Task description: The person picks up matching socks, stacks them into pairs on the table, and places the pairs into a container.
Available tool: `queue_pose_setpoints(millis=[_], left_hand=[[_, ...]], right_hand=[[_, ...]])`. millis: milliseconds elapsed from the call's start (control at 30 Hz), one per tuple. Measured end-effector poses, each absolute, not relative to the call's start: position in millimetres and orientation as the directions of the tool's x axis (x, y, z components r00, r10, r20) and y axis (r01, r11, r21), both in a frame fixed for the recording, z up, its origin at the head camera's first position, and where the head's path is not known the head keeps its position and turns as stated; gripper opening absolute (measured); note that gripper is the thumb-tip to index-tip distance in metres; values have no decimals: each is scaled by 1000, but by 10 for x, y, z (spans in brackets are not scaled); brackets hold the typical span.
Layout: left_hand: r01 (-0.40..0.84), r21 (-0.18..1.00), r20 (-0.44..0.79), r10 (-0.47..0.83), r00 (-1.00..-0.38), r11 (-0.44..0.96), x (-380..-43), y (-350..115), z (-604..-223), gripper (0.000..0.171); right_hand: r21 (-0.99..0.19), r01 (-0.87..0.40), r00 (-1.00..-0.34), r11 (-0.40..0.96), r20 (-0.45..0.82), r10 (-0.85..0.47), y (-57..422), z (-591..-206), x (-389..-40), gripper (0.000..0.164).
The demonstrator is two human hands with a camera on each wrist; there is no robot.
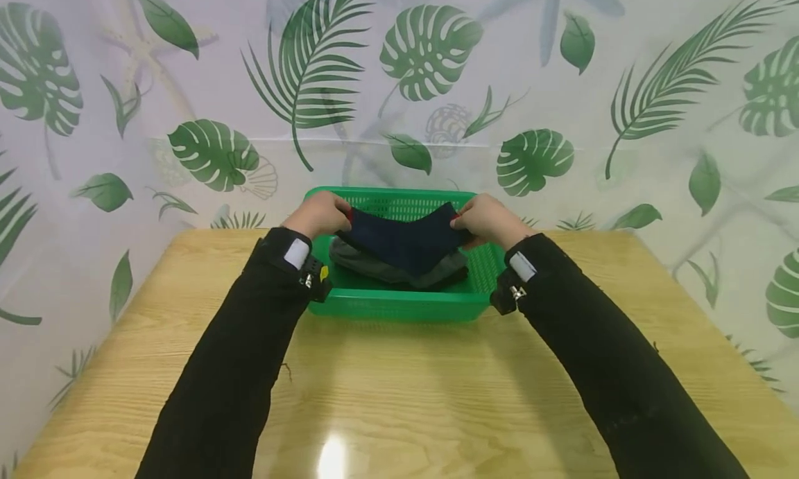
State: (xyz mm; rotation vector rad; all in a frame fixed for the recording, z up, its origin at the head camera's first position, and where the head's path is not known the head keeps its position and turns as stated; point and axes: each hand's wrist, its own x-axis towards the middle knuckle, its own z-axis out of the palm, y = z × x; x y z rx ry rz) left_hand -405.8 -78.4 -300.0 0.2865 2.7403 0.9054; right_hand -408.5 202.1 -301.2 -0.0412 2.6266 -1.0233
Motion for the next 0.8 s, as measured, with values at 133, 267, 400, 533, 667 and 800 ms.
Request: queue_pose_setpoints(millis=[133,267,400,533,667,800], left_hand=[[1,644,-321,271,-908,765,-4021,-822,-3158,47],[-108,666,-432,263,-863,738,-3945,-868,-3262,43],[5,569,-425,299,-854,822,-3822,-893,-3318,40],[103,500,-422,346,-838,860,-3658,-872,-3349,38],[114,516,-417,365,-832,849,-3544,-839,-3303,39],[162,510,-366,384,-848,844,-3574,-800,-3143,46]], right_hand=[[-617,81,-934,783,-322,-158,2027,-3101,-4043,32],[-585,61,-929,809,-330,-169,2047,-3173,-4005,31],[-527,32,-913,849,-362,-191,2069,-3182,-3973,35],[-472,-21,-894,881,-386,-228,2094,-3176,-3915,38],[-450,-63,-884,891,-388,-259,2089,-3130,-3844,39],[-433,-84,-899,897,-356,-256,2026,-3031,-3803,38]])
